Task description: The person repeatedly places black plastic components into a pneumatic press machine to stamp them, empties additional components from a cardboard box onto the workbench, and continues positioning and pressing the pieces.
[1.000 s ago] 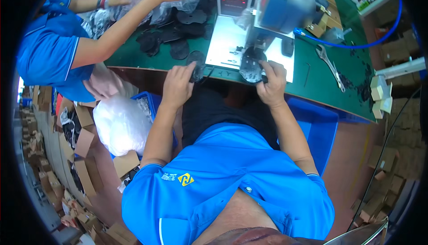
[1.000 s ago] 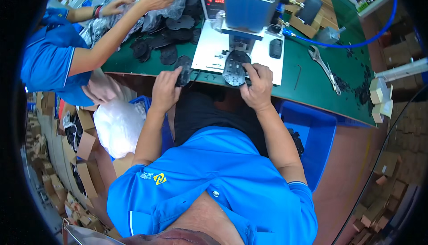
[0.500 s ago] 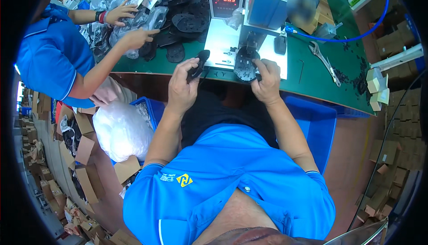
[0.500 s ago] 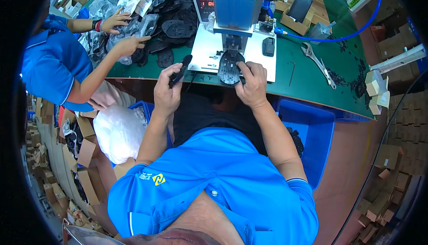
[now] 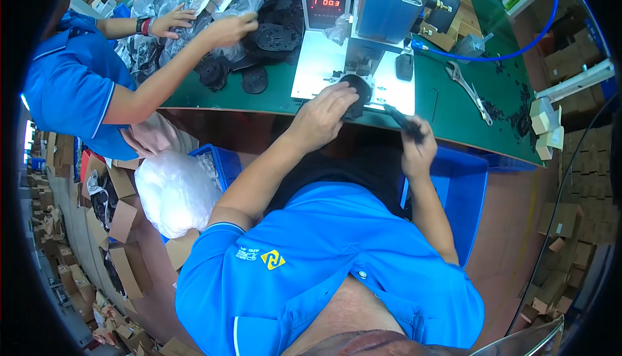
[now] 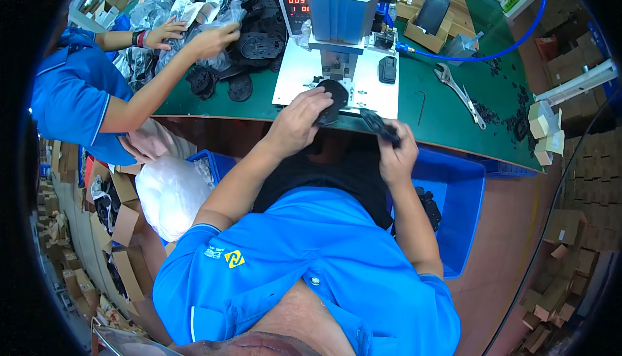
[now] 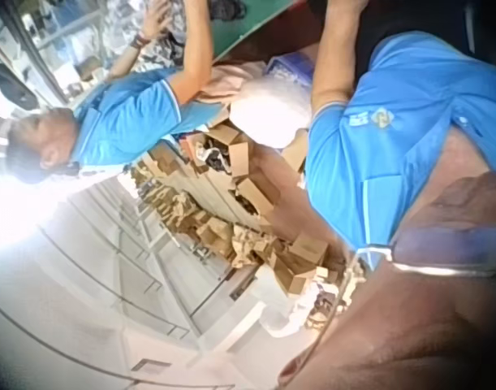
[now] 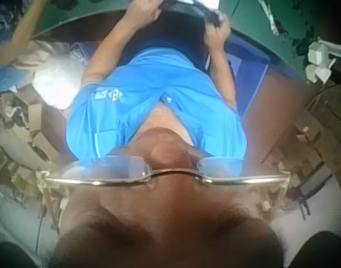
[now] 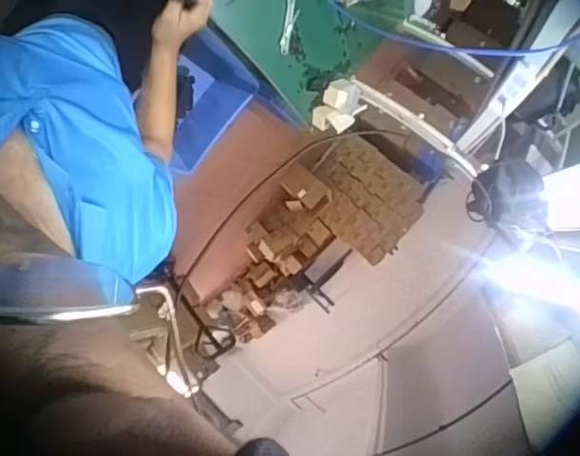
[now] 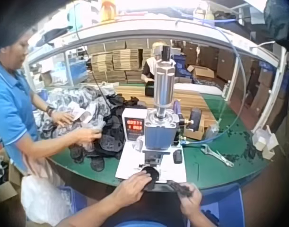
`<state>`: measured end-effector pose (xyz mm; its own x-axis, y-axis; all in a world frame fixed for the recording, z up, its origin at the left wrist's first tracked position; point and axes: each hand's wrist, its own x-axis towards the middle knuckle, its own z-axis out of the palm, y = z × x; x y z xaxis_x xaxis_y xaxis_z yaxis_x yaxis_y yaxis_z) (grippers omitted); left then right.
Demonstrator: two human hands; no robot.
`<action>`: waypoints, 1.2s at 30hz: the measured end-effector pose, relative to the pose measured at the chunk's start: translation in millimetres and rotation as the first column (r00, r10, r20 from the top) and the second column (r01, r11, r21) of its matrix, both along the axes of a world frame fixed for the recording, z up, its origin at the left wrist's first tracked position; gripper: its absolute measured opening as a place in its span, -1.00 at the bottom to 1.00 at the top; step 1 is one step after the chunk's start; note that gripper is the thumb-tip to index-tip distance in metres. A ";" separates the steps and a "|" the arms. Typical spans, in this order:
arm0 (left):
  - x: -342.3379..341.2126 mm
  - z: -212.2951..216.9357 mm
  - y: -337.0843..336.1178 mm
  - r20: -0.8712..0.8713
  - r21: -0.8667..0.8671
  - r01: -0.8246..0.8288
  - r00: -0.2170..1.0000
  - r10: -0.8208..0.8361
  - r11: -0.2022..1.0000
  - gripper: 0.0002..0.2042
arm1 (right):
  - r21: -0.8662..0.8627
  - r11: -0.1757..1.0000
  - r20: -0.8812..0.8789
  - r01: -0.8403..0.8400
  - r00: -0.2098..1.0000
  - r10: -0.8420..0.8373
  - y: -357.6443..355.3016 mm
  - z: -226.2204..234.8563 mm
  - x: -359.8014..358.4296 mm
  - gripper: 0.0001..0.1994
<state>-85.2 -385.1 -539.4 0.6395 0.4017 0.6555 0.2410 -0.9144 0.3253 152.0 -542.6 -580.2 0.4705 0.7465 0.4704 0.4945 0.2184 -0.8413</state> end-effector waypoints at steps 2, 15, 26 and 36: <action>9.0 -6.7 4.7 -0.005 0.024 -0.018 1.000 0.018 1.000 -0.55 | -0.030 0.995 0.024 0.097 0.995 -0.096 -35.7 -9.5 5.5 -0.74; 22.4 -1.4 2.5 -0.118 0.130 -0.108 0.985 0.124 0.986 -0.72 | -0.911 0.238 0.216 0.337 0.881 -0.421 -300.6 -259.8 81.1 -0.54; 17.5 -4.4 -0.1 -0.132 0.074 -0.136 0.981 0.145 0.988 -0.66 | -0.355 0.908 0.283 0.223 0.951 -0.123 -70.5 -39.0 13.8 -0.58; 11.2 -8.0 -1.1 -0.162 0.060 -0.140 0.976 0.148 0.988 -0.53 | -0.061 0.994 0.571 -0.091 0.814 0.109 66.9 25.6 -28.1 -0.51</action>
